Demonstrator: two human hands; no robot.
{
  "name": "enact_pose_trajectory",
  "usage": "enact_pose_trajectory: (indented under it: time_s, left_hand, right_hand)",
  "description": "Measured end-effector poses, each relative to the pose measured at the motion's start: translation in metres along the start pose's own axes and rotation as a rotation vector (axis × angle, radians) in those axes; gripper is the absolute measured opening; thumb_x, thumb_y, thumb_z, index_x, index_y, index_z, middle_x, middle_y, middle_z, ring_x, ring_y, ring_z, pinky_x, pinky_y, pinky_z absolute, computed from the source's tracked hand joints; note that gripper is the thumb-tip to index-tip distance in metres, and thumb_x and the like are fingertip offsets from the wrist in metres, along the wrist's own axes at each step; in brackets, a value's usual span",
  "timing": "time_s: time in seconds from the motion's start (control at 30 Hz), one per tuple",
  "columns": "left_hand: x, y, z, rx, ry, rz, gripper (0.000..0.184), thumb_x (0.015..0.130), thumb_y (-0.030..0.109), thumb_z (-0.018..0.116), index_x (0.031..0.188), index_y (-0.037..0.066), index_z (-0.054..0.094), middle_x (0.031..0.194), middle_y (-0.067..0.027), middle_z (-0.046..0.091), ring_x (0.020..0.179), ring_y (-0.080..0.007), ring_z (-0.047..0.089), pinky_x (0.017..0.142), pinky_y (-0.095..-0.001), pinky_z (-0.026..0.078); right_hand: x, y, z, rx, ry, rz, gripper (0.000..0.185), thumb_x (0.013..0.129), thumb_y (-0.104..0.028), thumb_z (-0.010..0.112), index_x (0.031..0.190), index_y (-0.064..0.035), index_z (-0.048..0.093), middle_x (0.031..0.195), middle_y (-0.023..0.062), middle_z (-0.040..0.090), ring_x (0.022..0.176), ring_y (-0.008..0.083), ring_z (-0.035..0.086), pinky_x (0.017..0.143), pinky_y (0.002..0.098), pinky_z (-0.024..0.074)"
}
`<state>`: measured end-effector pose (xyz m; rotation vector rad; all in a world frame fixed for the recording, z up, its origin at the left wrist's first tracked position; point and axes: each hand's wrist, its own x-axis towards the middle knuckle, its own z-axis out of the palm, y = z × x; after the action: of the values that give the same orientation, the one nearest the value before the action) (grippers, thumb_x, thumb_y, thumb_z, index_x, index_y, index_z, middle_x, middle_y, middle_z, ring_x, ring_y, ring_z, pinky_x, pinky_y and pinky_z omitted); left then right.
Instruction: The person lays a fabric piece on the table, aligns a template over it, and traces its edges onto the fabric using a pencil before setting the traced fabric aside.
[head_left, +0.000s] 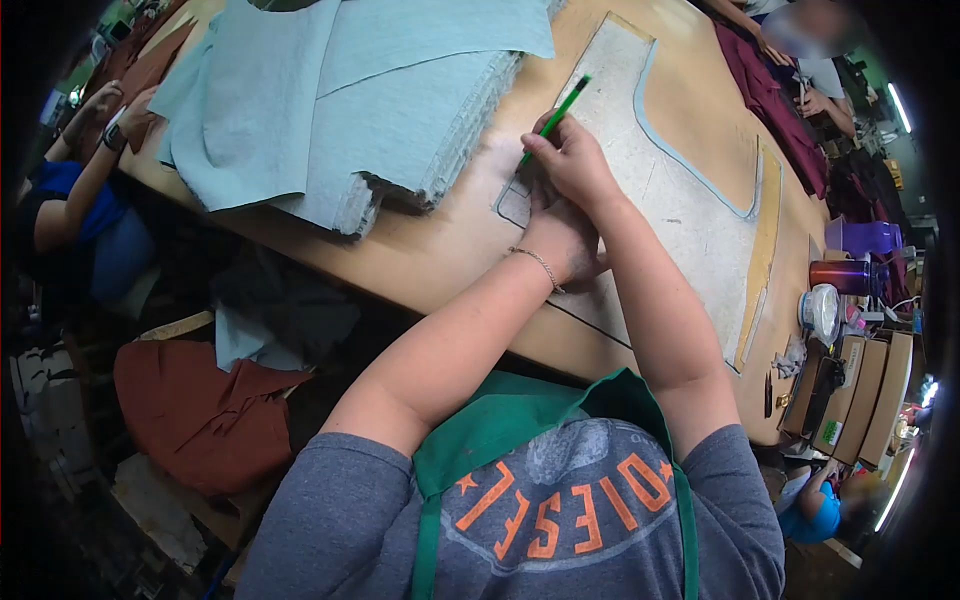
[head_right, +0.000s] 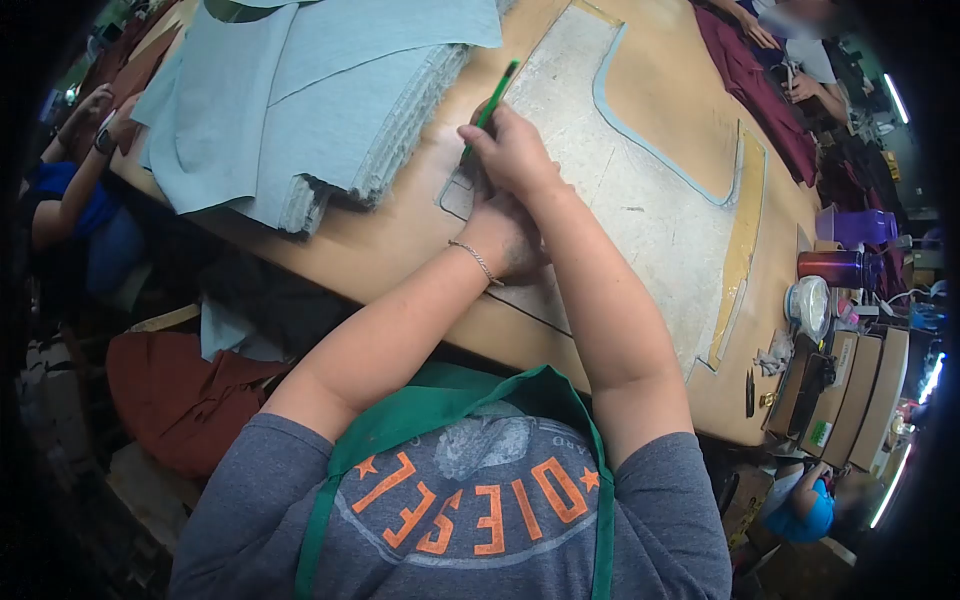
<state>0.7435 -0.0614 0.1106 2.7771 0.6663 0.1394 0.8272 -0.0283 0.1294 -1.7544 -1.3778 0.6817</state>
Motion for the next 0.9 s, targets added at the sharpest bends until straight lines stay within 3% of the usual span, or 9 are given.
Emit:
enact_pose_trajectory:
  time_s: [0.07,0.1,0.17,0.23,0.27,0.47,0.57,0.7,0.9]
  left_hand:
    - [0.004,-0.004,0.006,-0.093,0.088,0.136,0.058,0.082,0.042,0.033,0.131,0.011,0.03,0.138,-0.0179,0.019,0.127,-0.0328,0.019,0.103,-0.0459,0.008]
    - [0.003,-0.002,0.005,-0.044,0.042,0.076,0.058,0.082,0.042,0.034,0.131,0.011,0.029,0.138,-0.018,0.018,0.127,-0.0323,0.018,0.104,-0.0418,0.008]
    - [0.003,-0.003,0.003,0.003,0.018,0.098,0.061,0.081,0.044,0.038,0.132,0.012,0.028,0.139,-0.0173,0.017,0.128,-0.0328,0.016,0.103,-0.0495,0.006]
    - [-0.004,0.004,-0.012,-0.087,-0.013,-0.071,0.065,0.078,0.045,0.042,0.132,0.012,0.026,0.139,-0.0165,0.018,0.128,-0.0335,0.014,0.099,-0.0582,0.002]
    - [-0.006,0.002,-0.015,-0.259,-0.042,-0.067,0.067,0.077,0.045,0.045,0.132,0.012,0.026,0.138,-0.0158,0.021,0.128,-0.034,0.014,0.095,-0.0632,-0.001]
    - [0.0,-0.001,-0.006,-0.043,0.075,-0.008,0.07,0.076,0.05,0.044,0.132,0.012,0.026,0.137,-0.0131,0.023,0.128,-0.0288,0.018,0.097,-0.0609,0.001]
    - [-0.006,0.006,-0.031,-0.151,-0.185,-0.108,0.069,0.076,0.048,0.044,0.132,0.012,0.026,0.137,-0.0137,0.024,0.127,-0.0269,0.02,0.098,-0.0593,0.001]
    - [0.0,-0.001,0.001,-0.062,0.141,-0.001,0.072,0.075,0.052,0.044,0.132,0.011,0.025,0.136,-0.0123,0.026,0.126,-0.0277,0.022,0.097,-0.0617,0.006]
    - [-0.007,0.003,-0.012,-0.189,0.018,-0.064,0.069,0.075,0.051,0.043,0.129,0.01,0.03,0.134,-0.0155,0.028,0.125,-0.0302,0.022,0.097,-0.0593,0.001]
  right_hand:
    - [-0.01,-0.005,0.007,-0.085,-0.089,-0.077,0.022,0.08,-0.02,0.06,0.089,-0.002,0.052,0.077,0.0075,0.058,0.074,0.0125,0.054,0.068,0.0276,0.0436]
    - [-0.016,-0.015,0.007,-0.087,-0.089,-0.046,0.023,0.08,-0.022,0.06,0.089,-0.0023,0.052,0.077,0.0084,0.058,0.074,0.0133,0.054,0.069,0.0283,0.0436]
    - [-0.011,-0.01,0.003,-0.07,-0.096,-0.079,0.022,0.08,-0.02,0.06,0.09,-0.0021,0.052,0.077,0.0076,0.059,0.074,0.0126,0.054,0.068,0.0278,0.0437]
    - [0.005,0.01,0.0,0.078,0.07,-0.007,0.025,0.078,-0.022,0.06,0.089,-0.0008,0.053,0.08,0.0167,0.06,0.073,0.0261,0.059,0.067,0.0335,0.0455]
    - [0.007,0.0,-0.005,0.03,0.156,0.05,0.023,0.078,-0.021,0.059,0.088,-0.0004,0.053,0.079,0.0161,0.06,0.07,0.0245,0.058,0.065,0.0326,0.0457]
    - [-0.005,-0.007,0.001,-0.016,-0.03,-0.063,0.026,0.078,-0.023,0.06,0.089,0.0001,0.052,0.079,0.017,0.06,0.075,0.0268,0.058,0.069,0.0346,0.0449]
    - [0.004,-0.006,-0.008,0.119,0.096,0.034,0.026,0.078,-0.023,0.06,0.089,0.0,0.052,0.081,0.0179,0.059,0.077,0.0281,0.058,0.07,0.0352,0.0443]
    - [-0.001,-0.009,-0.004,-0.083,-0.011,-0.069,0.023,0.079,-0.02,0.058,0.089,-0.0009,0.052,0.077,0.0166,0.06,0.072,0.0278,0.059,0.066,0.0339,0.045]
    - [0.008,-0.006,-0.01,-0.07,0.057,-0.021,0.023,0.078,-0.021,0.059,0.09,-0.0018,0.053,0.079,0.0172,0.06,0.076,0.0299,0.059,0.068,0.0358,0.0455]
